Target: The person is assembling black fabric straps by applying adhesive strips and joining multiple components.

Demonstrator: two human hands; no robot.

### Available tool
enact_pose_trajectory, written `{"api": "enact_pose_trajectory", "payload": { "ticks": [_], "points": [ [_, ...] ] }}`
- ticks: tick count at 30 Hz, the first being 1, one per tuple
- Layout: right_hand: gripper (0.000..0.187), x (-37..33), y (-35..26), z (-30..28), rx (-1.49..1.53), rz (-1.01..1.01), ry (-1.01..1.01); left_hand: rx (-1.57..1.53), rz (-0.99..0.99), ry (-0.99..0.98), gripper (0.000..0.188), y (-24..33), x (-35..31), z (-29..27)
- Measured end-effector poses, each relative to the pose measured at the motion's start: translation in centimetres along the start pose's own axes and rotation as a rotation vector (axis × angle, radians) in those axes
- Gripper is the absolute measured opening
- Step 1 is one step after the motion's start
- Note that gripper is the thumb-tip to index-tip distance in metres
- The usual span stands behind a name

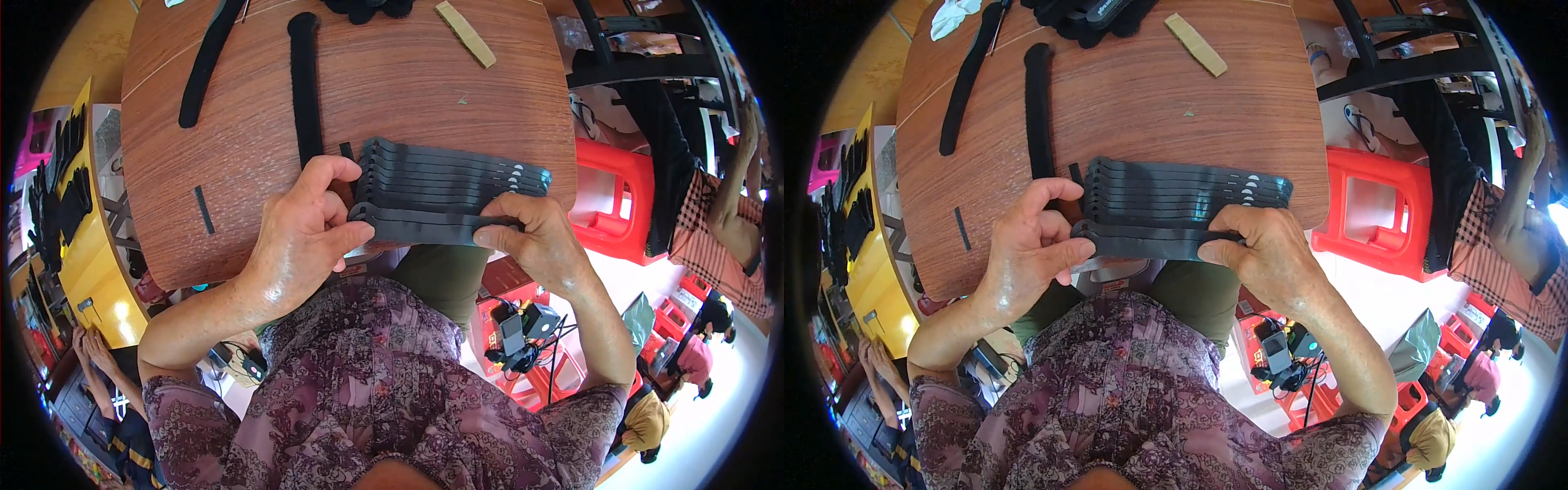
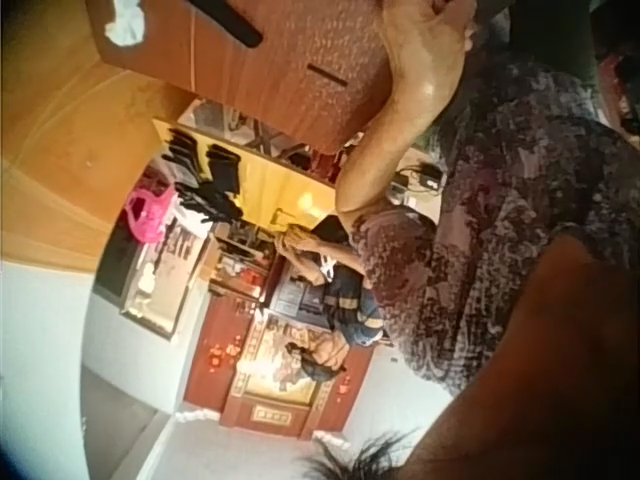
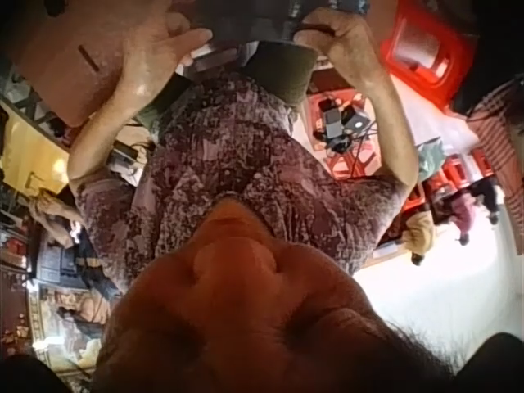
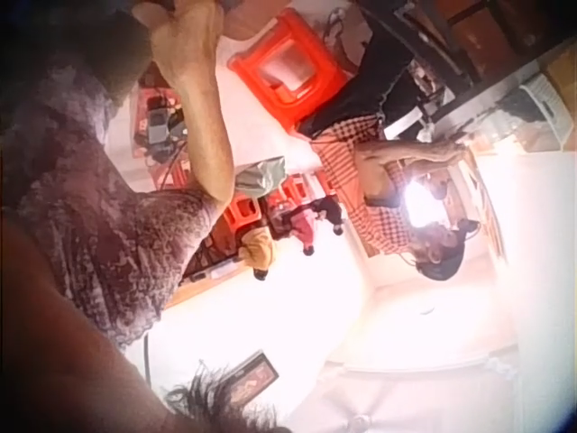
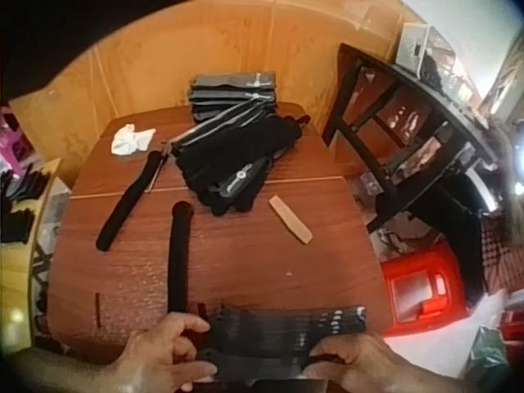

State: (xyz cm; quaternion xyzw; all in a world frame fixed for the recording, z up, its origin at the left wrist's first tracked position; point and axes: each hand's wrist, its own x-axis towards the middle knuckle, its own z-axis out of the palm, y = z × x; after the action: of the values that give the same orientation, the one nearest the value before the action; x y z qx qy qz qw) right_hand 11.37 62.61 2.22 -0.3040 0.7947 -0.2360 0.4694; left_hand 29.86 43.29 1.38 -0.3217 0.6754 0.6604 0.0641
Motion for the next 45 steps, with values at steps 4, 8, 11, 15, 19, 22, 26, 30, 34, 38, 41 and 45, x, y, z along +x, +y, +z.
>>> {"api": "enact_pose_trajectory", "payload": {
  "ticks": [4, 8, 11, 15, 19, 22, 26, 30, 34, 38, 41, 45],
  "points": [
    [0.019, 0.0, 0.4, 0.2, -0.023, -0.091, 0.043, 0.106, -0.009, 0.004, 0.041, 0.2, 0.0, 0.2],
    [0.018, -0.1, 0.1, -0.1, 0.022, -0.041, 0.028, 0.13, 0.002, -0.022, 0.039, 0.2, 0.2, 0.1],
    [0.018, 0.0, -0.1, -0.1, 0.035, -0.017, 0.026, 0.093, -0.048, -0.026, 0.042, 0.3, 0.4, 0.2],
    [0.017, 0.2, -0.1, 0.0, -0.001, -0.032, 0.046, 0.106, -0.057, -0.037, 0.04, 0.5, 0.6, 0.1],
    [0.013, 0.4, 0.0, 0.0, -0.084, -0.042, 0.021, 0.136, -0.098, -0.047, 0.038, 0.8, 0.8, 0.1],
    [0.013, 0.4, -0.1, -0.1, -0.103, -0.038, 0.024, 0.139, -0.1, -0.054, 0.036, 0.8, 0.9, 0.2],
    [0.017, 0.3, -0.2, -0.2, -0.029, -0.007, 0.021, 0.128, -0.119, -0.067, 0.033, 0.6, 0.7, 0.1],
    [0.013, 0.4, 0.0, -0.3, -0.065, -0.053, 0.004, 0.135, -0.075, -0.069, 0.03, 0.4, 0.6, 0.0],
    [0.013, 0.5, 0.0, -0.3, -0.05, -0.033, -0.003, 0.056, -0.076, -0.045, 0.031, -0.2, 0.5, 0.0],
    [0.014, 0.6, 0.1, -0.3, -0.038, -0.032, 0.007, 0.088, -0.081, -0.034, 0.031, 0.1, 0.5, 0.1],
    [0.015, 0.6, 0.3, -0.3, -0.006, -0.042, 0.016, 0.104, -0.059, -0.051, 0.031, 0.0, 0.5, 0.1],
    [0.012, 0.6, 0.3, -0.3, 0.015, -0.066, 0.001, 0.101, -0.063, -0.042, 0.037, -0.2, 0.2, 0.2]
  ]
}}
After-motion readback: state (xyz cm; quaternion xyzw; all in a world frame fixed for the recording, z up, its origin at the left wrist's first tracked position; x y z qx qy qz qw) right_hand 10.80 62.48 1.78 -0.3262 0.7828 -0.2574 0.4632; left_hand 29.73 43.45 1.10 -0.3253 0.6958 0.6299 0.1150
